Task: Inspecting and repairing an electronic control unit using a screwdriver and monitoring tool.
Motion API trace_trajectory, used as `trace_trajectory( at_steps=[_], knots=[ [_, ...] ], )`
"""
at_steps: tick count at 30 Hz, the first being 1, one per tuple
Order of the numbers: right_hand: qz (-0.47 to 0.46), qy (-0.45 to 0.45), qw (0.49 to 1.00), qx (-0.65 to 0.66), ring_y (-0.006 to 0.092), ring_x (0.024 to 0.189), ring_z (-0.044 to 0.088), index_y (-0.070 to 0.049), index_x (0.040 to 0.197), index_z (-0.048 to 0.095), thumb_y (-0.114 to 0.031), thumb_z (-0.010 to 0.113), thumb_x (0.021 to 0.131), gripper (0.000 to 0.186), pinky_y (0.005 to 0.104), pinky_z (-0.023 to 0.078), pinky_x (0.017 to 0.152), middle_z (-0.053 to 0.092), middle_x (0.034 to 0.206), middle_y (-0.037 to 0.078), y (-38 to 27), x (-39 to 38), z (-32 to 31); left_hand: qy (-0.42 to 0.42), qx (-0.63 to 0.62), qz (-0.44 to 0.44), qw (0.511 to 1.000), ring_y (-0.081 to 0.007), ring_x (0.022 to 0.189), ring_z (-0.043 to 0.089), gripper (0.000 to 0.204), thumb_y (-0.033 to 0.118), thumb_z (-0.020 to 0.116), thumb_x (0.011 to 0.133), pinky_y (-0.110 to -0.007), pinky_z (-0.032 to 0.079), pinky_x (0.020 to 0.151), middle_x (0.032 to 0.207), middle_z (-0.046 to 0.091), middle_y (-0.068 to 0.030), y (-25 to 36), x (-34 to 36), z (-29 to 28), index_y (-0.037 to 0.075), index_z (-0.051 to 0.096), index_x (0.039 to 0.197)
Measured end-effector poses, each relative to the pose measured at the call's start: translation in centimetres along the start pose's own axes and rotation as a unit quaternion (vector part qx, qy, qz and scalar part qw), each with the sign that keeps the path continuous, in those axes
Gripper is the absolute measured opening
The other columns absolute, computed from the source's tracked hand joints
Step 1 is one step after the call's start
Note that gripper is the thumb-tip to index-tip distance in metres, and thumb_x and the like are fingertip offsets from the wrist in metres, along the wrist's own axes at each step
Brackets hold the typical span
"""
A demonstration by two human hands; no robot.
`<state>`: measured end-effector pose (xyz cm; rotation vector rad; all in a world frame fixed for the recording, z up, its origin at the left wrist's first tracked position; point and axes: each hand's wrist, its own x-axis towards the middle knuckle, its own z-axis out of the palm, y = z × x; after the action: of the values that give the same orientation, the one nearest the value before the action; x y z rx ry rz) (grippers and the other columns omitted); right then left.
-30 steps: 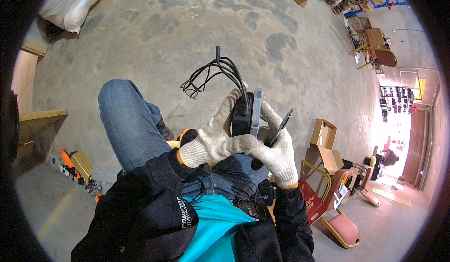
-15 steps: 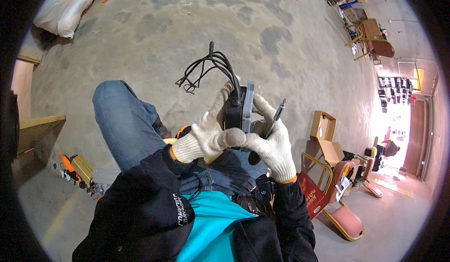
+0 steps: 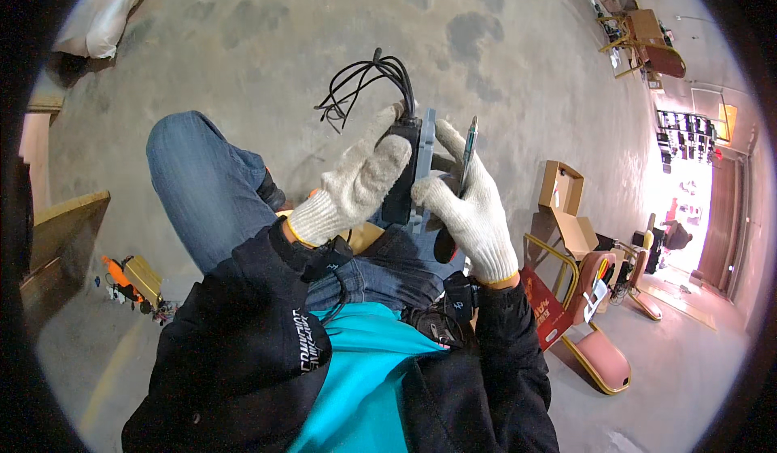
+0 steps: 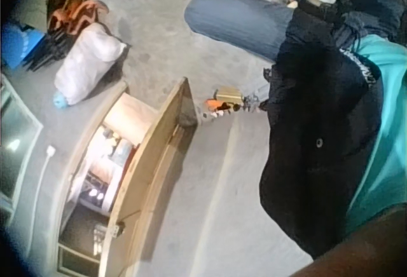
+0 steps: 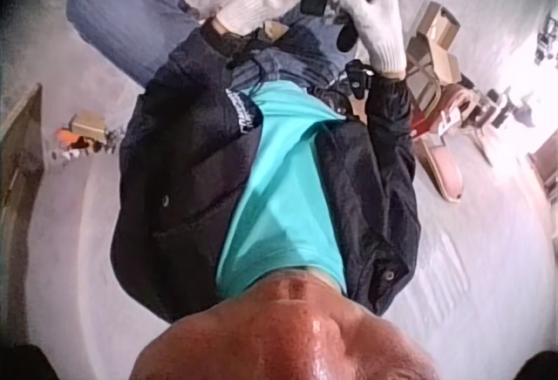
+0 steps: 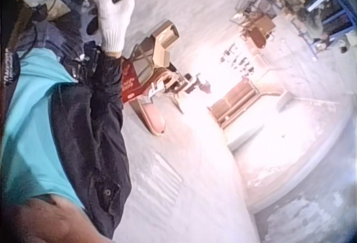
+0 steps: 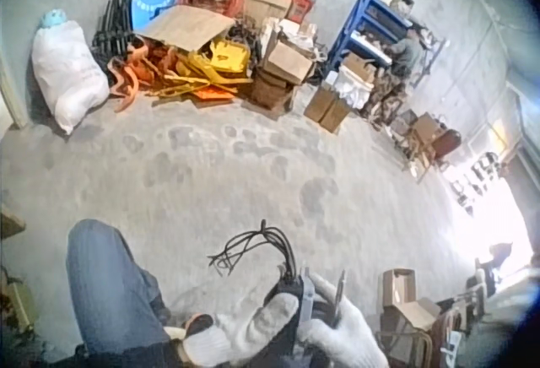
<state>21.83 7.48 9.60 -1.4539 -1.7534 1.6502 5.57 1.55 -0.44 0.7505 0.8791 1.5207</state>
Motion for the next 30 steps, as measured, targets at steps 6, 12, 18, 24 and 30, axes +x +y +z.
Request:
trace_trajectory(
  at_steps=[6, 12, 18, 24, 30],
  knots=[
    [0.023, -0.009, 0.999, -0.021, 0.0131, 0.093, 0.071, 0.001, 0.164, 0.039, -0.020, 0.072, 0.096, 0.079, 0.0252, 0.055, 0.067, 0.071, 0.130, 0.016, 0.2, -0.1, 0.0, -0.001, 0.204, -0.025, 0.979, -0.0196, 0.133, 0.063, 0.055, 0.019, 0.058, 0.113, -0.031, 0.050, 0.116, 0.152, 0.058, -0.0156, 1.5, -0.4, -0.2, -0.002, 0.038, 0.160],
    [0.005, 0.002, 1.000, -0.030, 0.0140, 0.101, 0.068, 0.001, 0.164, 0.039, -0.025, 0.070, 0.099, 0.076, 0.0258, 0.055, 0.078, 0.071, 0.124, 0.014, 0.9, 0.1, 0.3, 0.048, 0.180, -0.047, 0.981, -0.0183, 0.129, 0.064, 0.051, 0.019, 0.059, 0.113, -0.030, 0.053, 0.111, 0.141, 0.065, -0.0142, -1.4, -0.2, -0.2, -0.002, 0.043, 0.156],
    [0.021, 0.005, 0.999, -0.041, 0.0101, 0.089, 0.065, 0.000, 0.163, 0.042, -0.028, 0.070, 0.100, 0.074, 0.0243, 0.053, 0.073, 0.071, 0.112, 0.008, 0.7, 0.3, 0.2, 0.057, 0.206, -0.069, 0.974, -0.0243, 0.126, 0.068, 0.052, 0.028, 0.062, 0.112, -0.032, 0.055, 0.104, 0.136, 0.069, -0.0184, 1.3, -0.2, 0.2, -0.002, 0.049, 0.152],
    [0.027, 0.007, 0.999, -0.028, 0.0070, 0.079, 0.060, 0.000, 0.161, 0.045, -0.030, 0.070, 0.100, 0.072, 0.0233, 0.050, 0.067, 0.069, 0.103, 0.004, 1.1, 0.3, 0.5, 0.066, 0.235, -0.053, 0.968, -0.0307, 0.125, 0.070, 0.055, 0.038, 0.063, 0.110, -0.037, 0.055, 0.101, 0.132, 0.071, -0.0224, 2.0, -0.5, 0.4, -0.001, 0.055, 0.148],
    [0.005, 0.018, 0.999, -0.026, 0.0083, 0.083, 0.060, 0.000, 0.161, 0.046, -0.031, 0.071, 0.100, 0.073, 0.0241, 0.050, 0.070, 0.069, 0.105, 0.004, 1.9, 0.6, 0.6, 0.076, 0.241, -0.052, 0.966, -0.0371, 0.124, 0.069, 0.067, 0.054, 0.056, 0.108, -0.042, 0.055, 0.101, 0.132, 0.070, -0.0250, 0.7, -0.4, 0.3, 0.000, 0.053, 0.149]
  ],
)
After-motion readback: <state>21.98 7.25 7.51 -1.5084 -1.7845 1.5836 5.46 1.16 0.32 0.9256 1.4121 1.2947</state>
